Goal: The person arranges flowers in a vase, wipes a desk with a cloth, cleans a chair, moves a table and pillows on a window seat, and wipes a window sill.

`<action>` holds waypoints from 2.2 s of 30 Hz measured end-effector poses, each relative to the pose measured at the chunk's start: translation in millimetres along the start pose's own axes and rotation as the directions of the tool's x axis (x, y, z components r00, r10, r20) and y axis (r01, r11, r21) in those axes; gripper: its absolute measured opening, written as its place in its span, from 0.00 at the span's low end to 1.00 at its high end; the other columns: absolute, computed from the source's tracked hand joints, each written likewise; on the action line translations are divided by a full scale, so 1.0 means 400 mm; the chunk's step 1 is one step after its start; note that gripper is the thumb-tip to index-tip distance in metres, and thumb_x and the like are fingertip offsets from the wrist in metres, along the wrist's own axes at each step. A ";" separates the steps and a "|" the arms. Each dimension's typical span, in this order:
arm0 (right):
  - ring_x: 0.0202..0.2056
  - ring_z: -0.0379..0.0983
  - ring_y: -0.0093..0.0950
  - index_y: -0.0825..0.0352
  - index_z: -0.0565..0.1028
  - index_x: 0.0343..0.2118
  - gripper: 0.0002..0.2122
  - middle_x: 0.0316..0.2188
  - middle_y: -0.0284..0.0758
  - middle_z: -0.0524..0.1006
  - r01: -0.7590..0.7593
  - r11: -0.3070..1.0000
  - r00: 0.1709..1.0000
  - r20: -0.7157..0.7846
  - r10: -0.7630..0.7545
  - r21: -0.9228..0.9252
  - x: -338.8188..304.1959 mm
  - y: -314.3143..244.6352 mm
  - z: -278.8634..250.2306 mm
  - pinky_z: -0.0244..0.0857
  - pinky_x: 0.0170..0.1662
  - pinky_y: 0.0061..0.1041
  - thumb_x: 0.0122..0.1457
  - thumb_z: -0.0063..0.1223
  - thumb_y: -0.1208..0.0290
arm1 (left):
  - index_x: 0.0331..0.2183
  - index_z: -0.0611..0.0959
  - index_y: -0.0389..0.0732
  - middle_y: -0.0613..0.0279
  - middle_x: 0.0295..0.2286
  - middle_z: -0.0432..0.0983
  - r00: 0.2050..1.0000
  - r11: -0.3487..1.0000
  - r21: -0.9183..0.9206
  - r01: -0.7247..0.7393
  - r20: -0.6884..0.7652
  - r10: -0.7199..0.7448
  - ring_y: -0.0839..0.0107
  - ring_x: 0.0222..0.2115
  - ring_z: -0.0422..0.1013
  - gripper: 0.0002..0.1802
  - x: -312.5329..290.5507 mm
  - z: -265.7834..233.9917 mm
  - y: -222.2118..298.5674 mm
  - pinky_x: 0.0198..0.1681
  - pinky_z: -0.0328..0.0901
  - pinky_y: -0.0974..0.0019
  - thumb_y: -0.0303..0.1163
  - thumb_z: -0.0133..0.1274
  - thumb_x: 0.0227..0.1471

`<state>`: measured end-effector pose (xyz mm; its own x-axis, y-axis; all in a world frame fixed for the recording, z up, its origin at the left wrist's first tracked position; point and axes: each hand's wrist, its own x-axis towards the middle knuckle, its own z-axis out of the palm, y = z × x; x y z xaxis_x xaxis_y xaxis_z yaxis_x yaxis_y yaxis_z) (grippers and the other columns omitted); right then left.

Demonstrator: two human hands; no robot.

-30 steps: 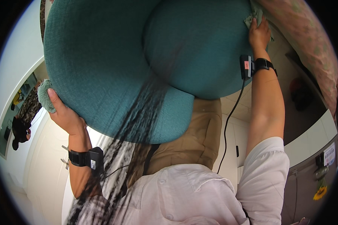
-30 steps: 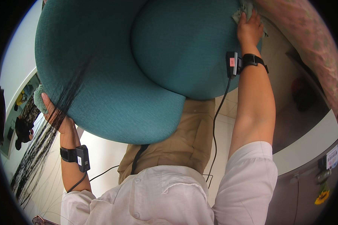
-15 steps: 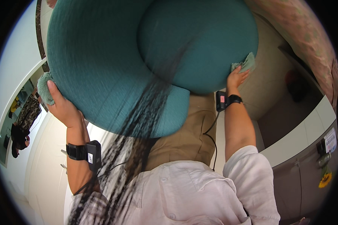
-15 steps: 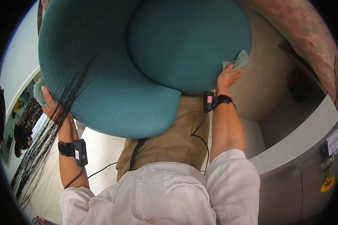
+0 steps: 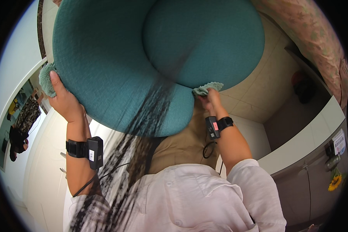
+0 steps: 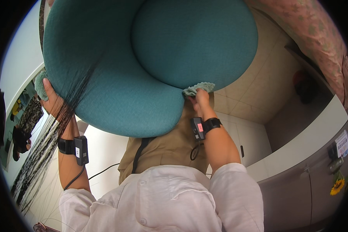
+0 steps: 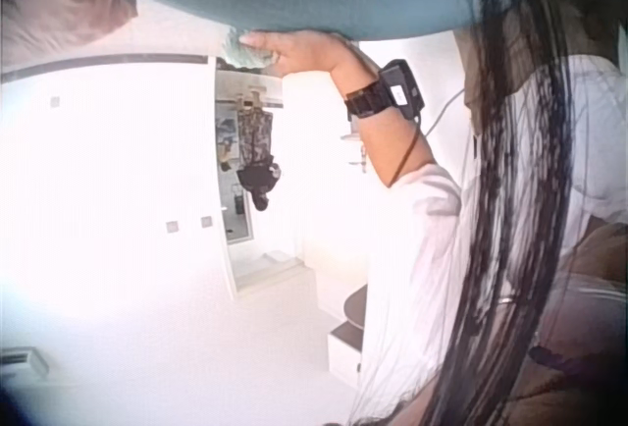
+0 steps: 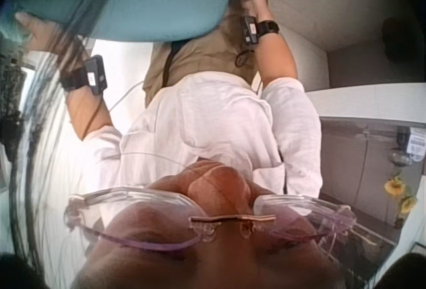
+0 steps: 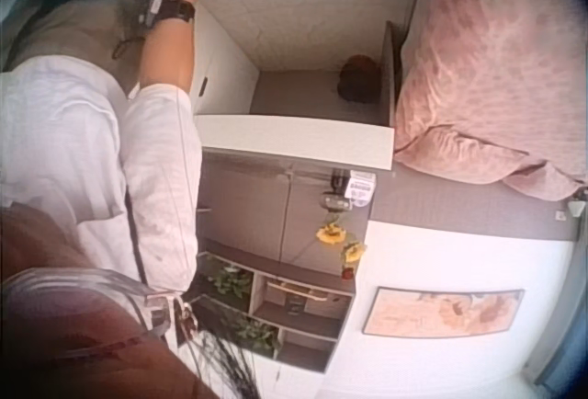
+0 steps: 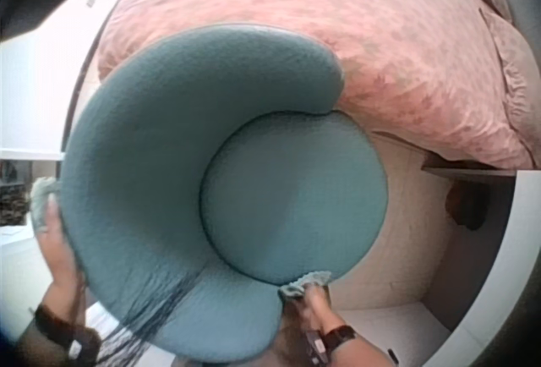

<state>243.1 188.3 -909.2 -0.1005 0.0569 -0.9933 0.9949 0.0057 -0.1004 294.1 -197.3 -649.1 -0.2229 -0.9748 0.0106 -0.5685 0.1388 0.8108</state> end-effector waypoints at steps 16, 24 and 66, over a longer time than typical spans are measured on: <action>0.52 0.65 0.37 0.69 0.67 0.53 0.23 0.53 0.39 0.68 0.794 0.556 0.599 0.159 -0.785 -0.245 -0.100 -0.268 0.013 0.55 0.58 0.36 0.53 0.52 0.67 | 0.42 0.76 0.34 0.61 0.38 0.74 0.998 0.998 0.060 0.005 -0.066 -0.001 0.72 0.37 0.68 0.24 -0.001 -0.018 -0.003 0.44 0.62 0.68 0.48 0.49 0.56; 0.63 0.48 0.41 0.51 0.63 0.58 0.28 0.62 0.39 0.55 0.588 -0.540 0.065 0.700 -0.711 -0.603 -0.046 -0.236 0.120 0.44 0.62 0.42 0.53 0.55 0.59 | 0.42 0.76 0.35 0.61 0.38 0.73 0.997 0.998 0.010 0.055 -0.048 -0.054 0.72 0.38 0.68 0.24 0.004 -0.016 -0.013 0.44 0.62 0.68 0.48 0.49 0.57; 0.61 0.50 0.46 0.65 0.62 0.58 0.25 0.58 0.45 0.61 0.531 -0.643 -0.184 0.665 -0.724 -0.552 0.056 -0.505 0.642 0.36 0.64 0.46 0.58 0.43 0.63 | 0.48 0.72 0.36 0.59 0.42 0.71 0.996 0.996 0.053 0.072 -0.061 -0.069 0.71 0.43 0.67 0.29 0.008 -0.019 -0.014 0.49 0.60 0.67 0.52 0.46 0.57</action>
<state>39.8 -67.9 -925.8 -0.7014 -0.6789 0.2170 -0.6928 0.5779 -0.4313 302.6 -202.7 -649.3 -0.1346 -0.9909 -0.0097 -0.6241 0.0771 0.7776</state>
